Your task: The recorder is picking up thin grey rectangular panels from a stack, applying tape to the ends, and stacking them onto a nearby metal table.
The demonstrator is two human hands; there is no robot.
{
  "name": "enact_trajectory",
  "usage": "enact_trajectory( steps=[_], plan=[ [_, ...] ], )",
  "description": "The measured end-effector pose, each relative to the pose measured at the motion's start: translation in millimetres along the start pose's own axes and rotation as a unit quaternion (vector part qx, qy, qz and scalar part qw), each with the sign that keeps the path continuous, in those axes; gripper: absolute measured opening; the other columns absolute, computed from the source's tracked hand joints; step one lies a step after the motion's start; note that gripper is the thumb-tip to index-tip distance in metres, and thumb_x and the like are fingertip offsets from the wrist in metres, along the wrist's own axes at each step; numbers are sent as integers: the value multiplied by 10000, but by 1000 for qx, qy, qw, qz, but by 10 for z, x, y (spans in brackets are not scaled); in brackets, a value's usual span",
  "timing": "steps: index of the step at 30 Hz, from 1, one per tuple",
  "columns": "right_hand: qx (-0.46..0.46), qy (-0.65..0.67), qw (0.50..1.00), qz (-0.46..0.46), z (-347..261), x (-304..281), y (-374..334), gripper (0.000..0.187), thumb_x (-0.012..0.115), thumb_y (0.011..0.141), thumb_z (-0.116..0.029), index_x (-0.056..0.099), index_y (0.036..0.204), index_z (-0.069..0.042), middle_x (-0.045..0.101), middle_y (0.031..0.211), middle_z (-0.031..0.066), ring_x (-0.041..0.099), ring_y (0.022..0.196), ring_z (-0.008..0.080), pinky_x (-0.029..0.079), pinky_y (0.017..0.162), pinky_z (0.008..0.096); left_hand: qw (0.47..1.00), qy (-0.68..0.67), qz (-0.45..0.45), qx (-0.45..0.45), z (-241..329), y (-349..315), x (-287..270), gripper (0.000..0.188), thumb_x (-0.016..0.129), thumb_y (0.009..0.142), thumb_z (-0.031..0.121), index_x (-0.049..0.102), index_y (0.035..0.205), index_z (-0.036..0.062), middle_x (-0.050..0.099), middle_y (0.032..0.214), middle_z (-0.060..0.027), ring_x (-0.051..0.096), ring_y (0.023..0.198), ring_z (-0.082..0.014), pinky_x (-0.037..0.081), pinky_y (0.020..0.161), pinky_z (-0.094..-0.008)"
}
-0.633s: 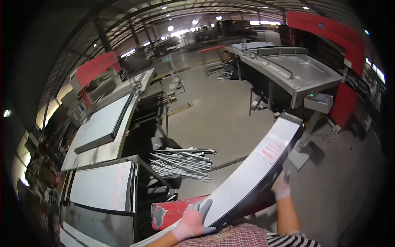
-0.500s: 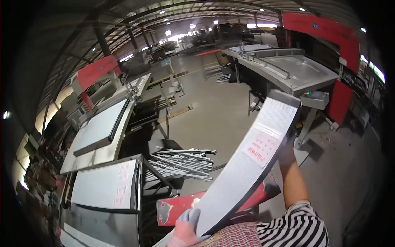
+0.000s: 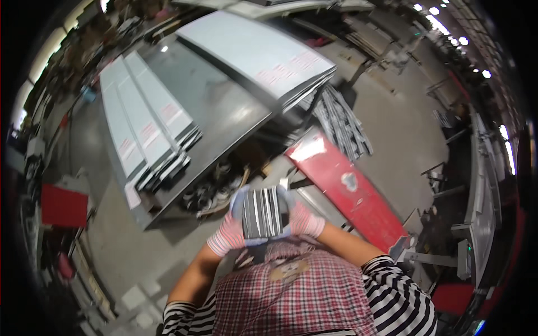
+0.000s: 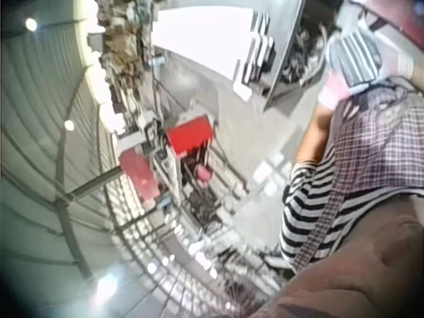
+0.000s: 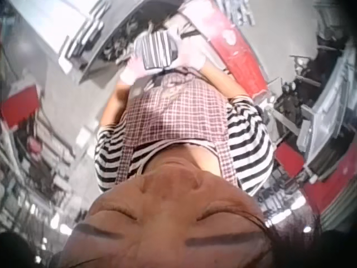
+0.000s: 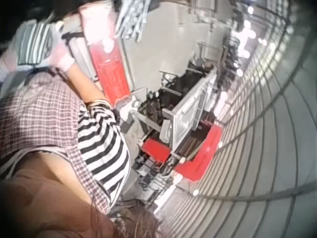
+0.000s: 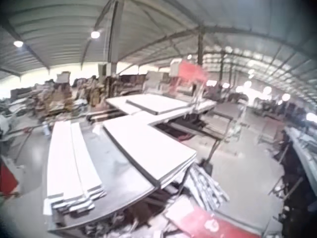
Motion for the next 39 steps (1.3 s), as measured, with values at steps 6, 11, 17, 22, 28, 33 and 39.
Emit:
enact_trajectory(
  steps=[6, 11, 17, 22, 28, 33, 39],
  plan=[
    [-15, 11, 997, -75, 259, 287, 172, 1432, 975, 502, -446, 101, 1559, -35, 517, 1357, 249, 550, 1232, 419, 432, 1075, 449, 975, -201, 64, -65, -153, -257, 61, 1393, 957, 517, 503, 121, 1552, 90, 307, 1521, -250, 400, 1357, -437, 353, 1135, -493],
    [-58, 123, 986, -99, -35, 50, 92, 1301, 950, 524, -382, 199, 1530, -41, 543, 1320, 224, 561, 1185, 391, 434, 1070, 440, 975, -176, 130, -39, 205, -247, -109, 1141, 950, 561, 288, 278, 1470, 132, 436, 1369, -237, 514, 1209, -404, 443, 1042, -490],
    [10, 188, 977, -94, 333, 265, -48, 1205, 972, 513, -363, 297, 1456, -41, 568, 1251, 180, 598, 1143, 314, 468, 1021, 400, 980, -158, 81, -90, 122, -222, 161, 1086, 939, 513, 311, 347, 1408, 143, 430, 1382, -261, 495, 1221, -447, 436, 1044, -492],
    [-3, 141, 986, -87, 66, -101, -33, 1172, 942, 495, -413, 323, 1425, -56, 566, 1220, 214, 602, 1091, 391, 502, 976, 422, 954, -272, 58, -114, 105, -261, 108, 1097, 954, 488, 329, 376, 1403, 149, 426, 1384, -254, 492, 1243, -432, 432, 1061, -473],
    [-58, 156, 986, -26, 426, 124, -152, 1206, 964, 450, -373, 322, 1424, -69, 561, 1209, 187, 587, 1107, 351, 490, 973, 415, 979, -183, 61, -69, 168, -149, 187, 1165, 978, 501, 354, 319, 1448, 197, 470, 1334, -188, 511, 1212, -392, 430, 1057, -474],
    [-74, 159, 984, -21, 511, 122, -235, 1195, 970, 456, -344, 331, 1433, -88, 551, 1235, 168, 586, 1113, 333, 488, 971, 410, 980, -172, 85, -53, 242, -172, 251, 1107, 953, 530, 398, 336, 1422, 177, 442, 1349, -177, 493, 1244, -383, 434, 1073, -439],
    [-83, 192, 977, -33, 577, 62, -291, 1217, 973, 479, -335, 300, 1460, -79, 542, 1259, 176, 579, 1145, 329, 482, 989, 407, 969, -224, 68, -77, 289, -115, 309, 1097, 942, 552, 356, 320, 1435, 158, 452, 1348, -155, 495, 1247, -352, 398, 1106, -423]
  ],
)
Point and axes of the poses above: each hand's wrist, its own y-axis towards the middle knuckle, its own x-axis out of the palm, z = x × y, the point moved 2 cm from there along y, towards the middle knuckle
